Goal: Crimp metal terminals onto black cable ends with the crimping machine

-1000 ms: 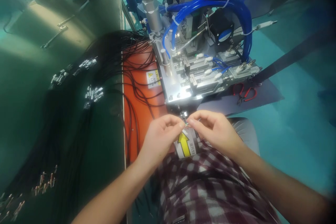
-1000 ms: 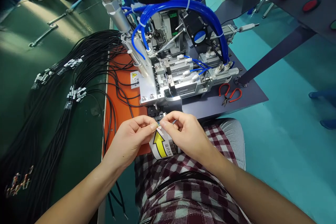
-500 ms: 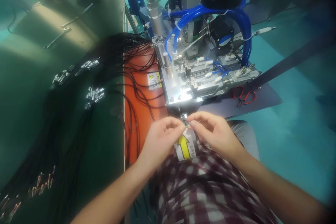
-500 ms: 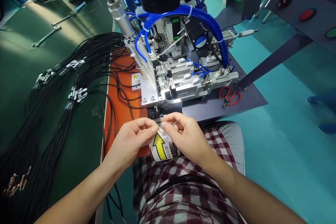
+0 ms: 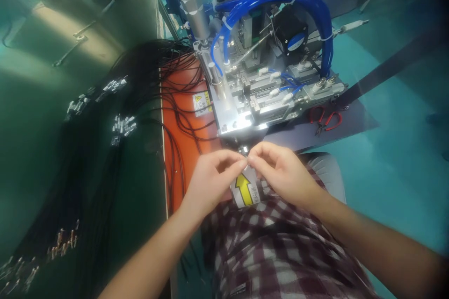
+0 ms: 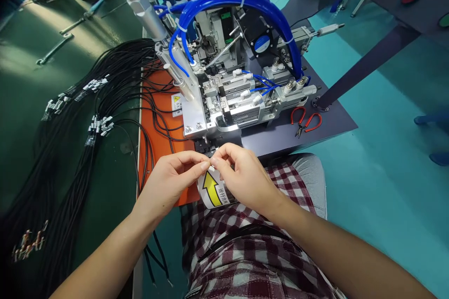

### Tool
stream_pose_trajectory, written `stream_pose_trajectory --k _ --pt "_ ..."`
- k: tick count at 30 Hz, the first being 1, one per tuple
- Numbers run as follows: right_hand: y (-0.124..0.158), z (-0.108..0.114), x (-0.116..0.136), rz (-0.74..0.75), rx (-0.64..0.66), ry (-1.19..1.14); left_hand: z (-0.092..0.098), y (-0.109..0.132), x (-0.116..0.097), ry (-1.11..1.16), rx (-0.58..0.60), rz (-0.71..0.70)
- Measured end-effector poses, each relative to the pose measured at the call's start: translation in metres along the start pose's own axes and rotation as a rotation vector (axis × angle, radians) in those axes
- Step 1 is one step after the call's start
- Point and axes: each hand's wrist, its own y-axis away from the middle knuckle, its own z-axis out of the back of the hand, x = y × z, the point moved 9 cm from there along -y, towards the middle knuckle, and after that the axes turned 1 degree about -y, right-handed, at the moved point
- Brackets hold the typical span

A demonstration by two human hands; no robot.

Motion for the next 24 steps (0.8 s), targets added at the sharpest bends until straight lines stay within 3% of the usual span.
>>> stream_pose_trajectory --k 5,11,18,24 --pt "-0.001 0.005 -0.007 -0.054 -0.008 -0.018 -0.006 -0.004 -0.009 -0.159 -0.035 -0.091" --pt "-0.007 0.006 -0.013 -0.018 -0.046 -0.014 -0.013 -0.007 -0.023 -0.536 -0.118 -0.292" --pt "-0.013 0.004 -0.029 -0.094 -0.009 -0.187 -0.003 -0.016 -0.007 -0.417 -0.112 -0.144" --pt "-0.012 0.014 -0.015 0.084 -0.100 0.079 0.002 -0.016 -0.004 -0.306 -0.111 -0.034"
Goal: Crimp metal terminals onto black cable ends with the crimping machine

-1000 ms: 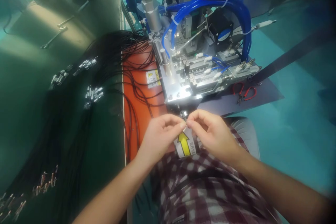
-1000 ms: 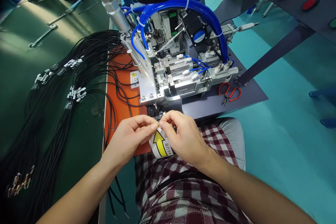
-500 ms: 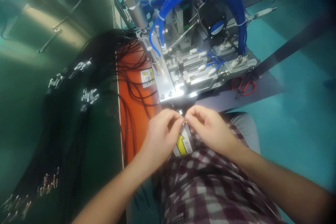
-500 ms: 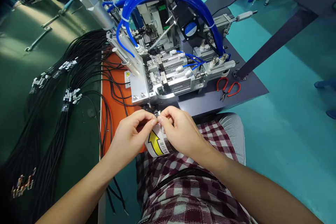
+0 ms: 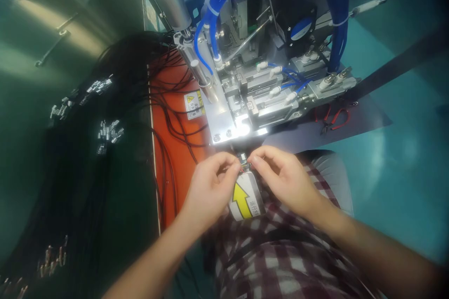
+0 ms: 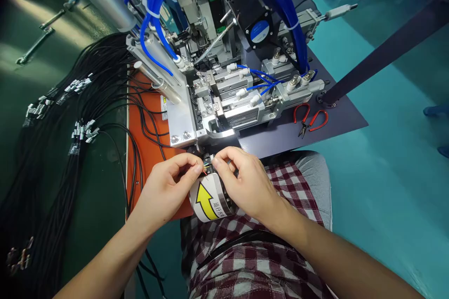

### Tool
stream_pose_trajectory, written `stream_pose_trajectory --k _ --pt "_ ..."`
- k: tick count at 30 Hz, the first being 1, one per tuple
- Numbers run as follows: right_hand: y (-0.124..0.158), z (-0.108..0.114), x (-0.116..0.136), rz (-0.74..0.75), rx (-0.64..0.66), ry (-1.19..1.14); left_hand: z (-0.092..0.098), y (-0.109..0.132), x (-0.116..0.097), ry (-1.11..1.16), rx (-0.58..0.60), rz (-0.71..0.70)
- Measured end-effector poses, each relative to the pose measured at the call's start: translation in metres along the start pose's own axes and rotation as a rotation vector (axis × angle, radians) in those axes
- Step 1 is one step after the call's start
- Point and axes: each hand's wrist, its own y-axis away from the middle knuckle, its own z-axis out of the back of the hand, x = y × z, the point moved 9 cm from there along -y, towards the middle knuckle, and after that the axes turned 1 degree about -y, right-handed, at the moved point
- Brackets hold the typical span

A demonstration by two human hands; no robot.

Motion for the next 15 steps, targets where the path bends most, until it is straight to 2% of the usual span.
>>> stream_pose_trajectory --k 3,6,15 --pt "-0.001 -0.003 0.009 0.093 0.000 0.098 -0.001 -0.001 -0.002 0.025 0.008 -0.002" --pt "-0.001 -0.006 0.010 0.100 0.014 0.085 -0.002 0.000 -0.004 0.058 0.007 -0.026" --pt "0.001 -0.011 -0.005 -0.121 -0.014 -0.209 -0.001 0.001 -0.002 0.150 -0.010 0.015"
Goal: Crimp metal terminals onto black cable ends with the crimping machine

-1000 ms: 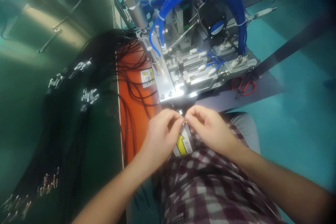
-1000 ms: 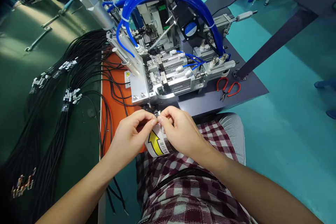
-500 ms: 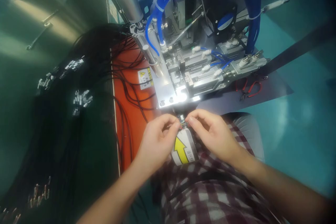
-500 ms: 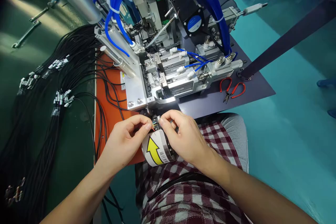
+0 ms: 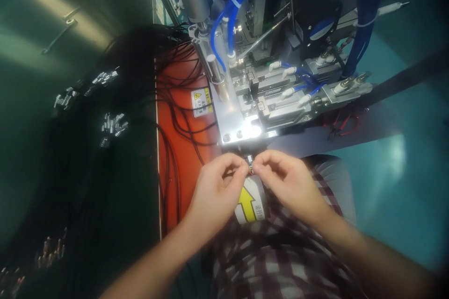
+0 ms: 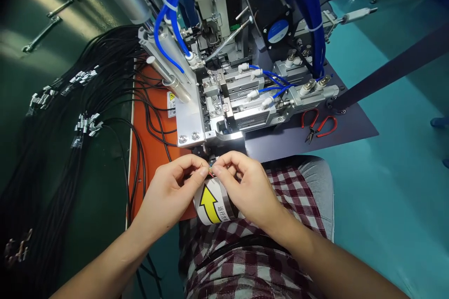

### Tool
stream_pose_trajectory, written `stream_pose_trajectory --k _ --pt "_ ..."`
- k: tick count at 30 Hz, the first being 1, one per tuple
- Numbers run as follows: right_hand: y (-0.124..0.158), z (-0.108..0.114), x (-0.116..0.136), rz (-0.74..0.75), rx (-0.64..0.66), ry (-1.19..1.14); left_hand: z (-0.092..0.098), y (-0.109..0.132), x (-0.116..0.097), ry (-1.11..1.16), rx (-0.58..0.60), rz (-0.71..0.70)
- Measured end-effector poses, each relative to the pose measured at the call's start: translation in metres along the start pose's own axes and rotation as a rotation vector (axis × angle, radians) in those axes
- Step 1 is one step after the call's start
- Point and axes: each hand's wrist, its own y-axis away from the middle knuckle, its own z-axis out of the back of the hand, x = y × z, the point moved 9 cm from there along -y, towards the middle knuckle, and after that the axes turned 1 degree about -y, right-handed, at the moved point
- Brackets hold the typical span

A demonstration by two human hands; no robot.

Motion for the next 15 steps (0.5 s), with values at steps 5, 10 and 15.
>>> stream_pose_trajectory --k 5,10,15 --pt "0.004 -0.003 -0.003 -0.039 -0.046 -0.082 0.002 0.002 0.001 0.058 -0.021 0.053" --pt "0.009 0.000 0.015 0.182 -0.094 0.056 0.002 0.003 0.001 0.069 -0.025 0.060" --pt "0.017 -0.002 0.040 0.461 -0.057 0.296 0.002 0.003 -0.001 0.067 -0.020 0.023"
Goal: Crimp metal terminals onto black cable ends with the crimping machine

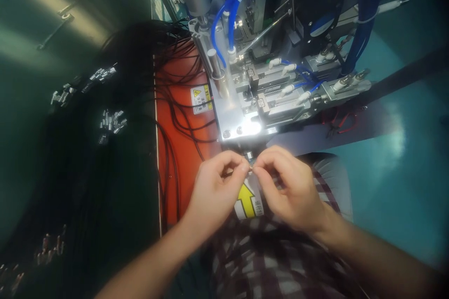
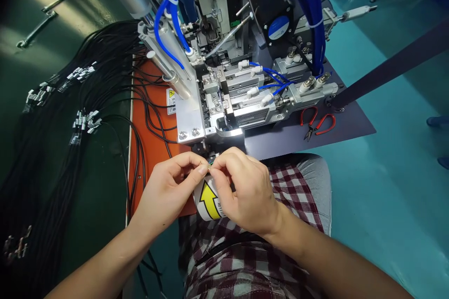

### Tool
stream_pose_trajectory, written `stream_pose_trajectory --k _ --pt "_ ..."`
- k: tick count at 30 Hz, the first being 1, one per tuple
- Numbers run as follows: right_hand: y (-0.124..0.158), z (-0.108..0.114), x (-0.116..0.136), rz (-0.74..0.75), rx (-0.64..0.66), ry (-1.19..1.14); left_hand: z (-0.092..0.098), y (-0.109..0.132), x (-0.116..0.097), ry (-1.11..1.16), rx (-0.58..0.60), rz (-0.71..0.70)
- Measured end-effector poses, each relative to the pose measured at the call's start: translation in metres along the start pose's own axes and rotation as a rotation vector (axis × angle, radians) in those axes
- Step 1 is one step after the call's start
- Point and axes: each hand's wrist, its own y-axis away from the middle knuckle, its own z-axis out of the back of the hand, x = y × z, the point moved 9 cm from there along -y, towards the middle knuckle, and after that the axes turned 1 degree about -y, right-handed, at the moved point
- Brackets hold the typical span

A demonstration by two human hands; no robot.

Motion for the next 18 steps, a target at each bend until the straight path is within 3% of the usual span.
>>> stream_pose_trajectory --k 5,8,13,18 --pt "0.003 -0.010 -0.032 -0.390 0.061 -0.277 -0.003 0.000 -0.001 0.010 0.011 -0.022" --pt "0.004 -0.014 -0.037 -0.477 0.101 -0.357 -0.003 0.000 0.000 0.001 0.002 -0.010" --pt "0.001 -0.006 -0.035 -0.419 0.076 -0.263 -0.003 -0.001 0.000 0.002 0.002 -0.004" --pt "-0.002 -0.005 -0.023 -0.240 0.081 0.018 -0.003 0.001 0.000 -0.024 0.006 -0.007"
